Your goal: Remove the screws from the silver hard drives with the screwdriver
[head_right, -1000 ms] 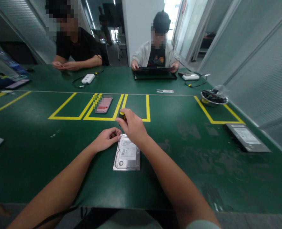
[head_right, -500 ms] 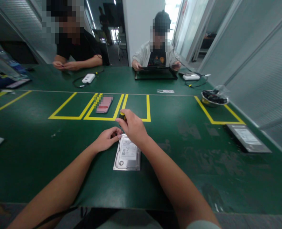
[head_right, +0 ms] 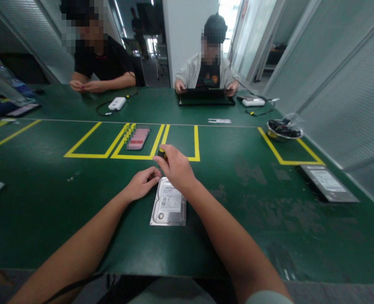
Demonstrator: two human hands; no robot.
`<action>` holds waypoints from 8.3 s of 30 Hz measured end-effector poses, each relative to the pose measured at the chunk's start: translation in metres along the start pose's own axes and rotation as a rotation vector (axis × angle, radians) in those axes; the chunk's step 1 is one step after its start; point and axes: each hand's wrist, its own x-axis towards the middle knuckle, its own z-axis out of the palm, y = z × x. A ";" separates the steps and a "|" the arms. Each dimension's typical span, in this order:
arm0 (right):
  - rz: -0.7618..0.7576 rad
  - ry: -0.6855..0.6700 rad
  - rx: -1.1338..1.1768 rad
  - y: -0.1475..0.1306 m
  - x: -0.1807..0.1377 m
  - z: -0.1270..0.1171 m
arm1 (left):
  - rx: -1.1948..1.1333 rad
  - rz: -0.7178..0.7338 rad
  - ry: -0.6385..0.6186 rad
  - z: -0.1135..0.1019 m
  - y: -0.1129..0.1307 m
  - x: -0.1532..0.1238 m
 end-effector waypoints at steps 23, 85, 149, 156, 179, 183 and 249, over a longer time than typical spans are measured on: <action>-0.098 -0.027 -0.021 -0.017 0.014 -0.013 | 0.035 0.012 0.021 0.001 -0.003 0.004; 0.043 -0.296 -0.099 -0.034 0.038 -0.037 | 0.168 0.069 0.002 0.003 0.014 -0.005; 0.002 -0.304 -0.037 -0.041 0.036 -0.038 | 0.030 0.043 0.053 0.003 0.007 -0.003; 0.021 -0.317 -0.013 -0.041 0.036 -0.034 | 0.034 0.054 0.054 0.004 0.007 -0.003; -0.011 -0.255 0.021 -0.038 0.034 -0.028 | 0.052 0.073 0.071 0.004 0.006 -0.003; -0.060 -0.257 0.002 -0.037 0.033 -0.027 | 0.062 0.065 0.063 0.005 0.005 -0.003; -0.089 -0.237 0.044 -0.033 0.033 -0.026 | -0.008 0.057 0.082 0.005 0.005 -0.004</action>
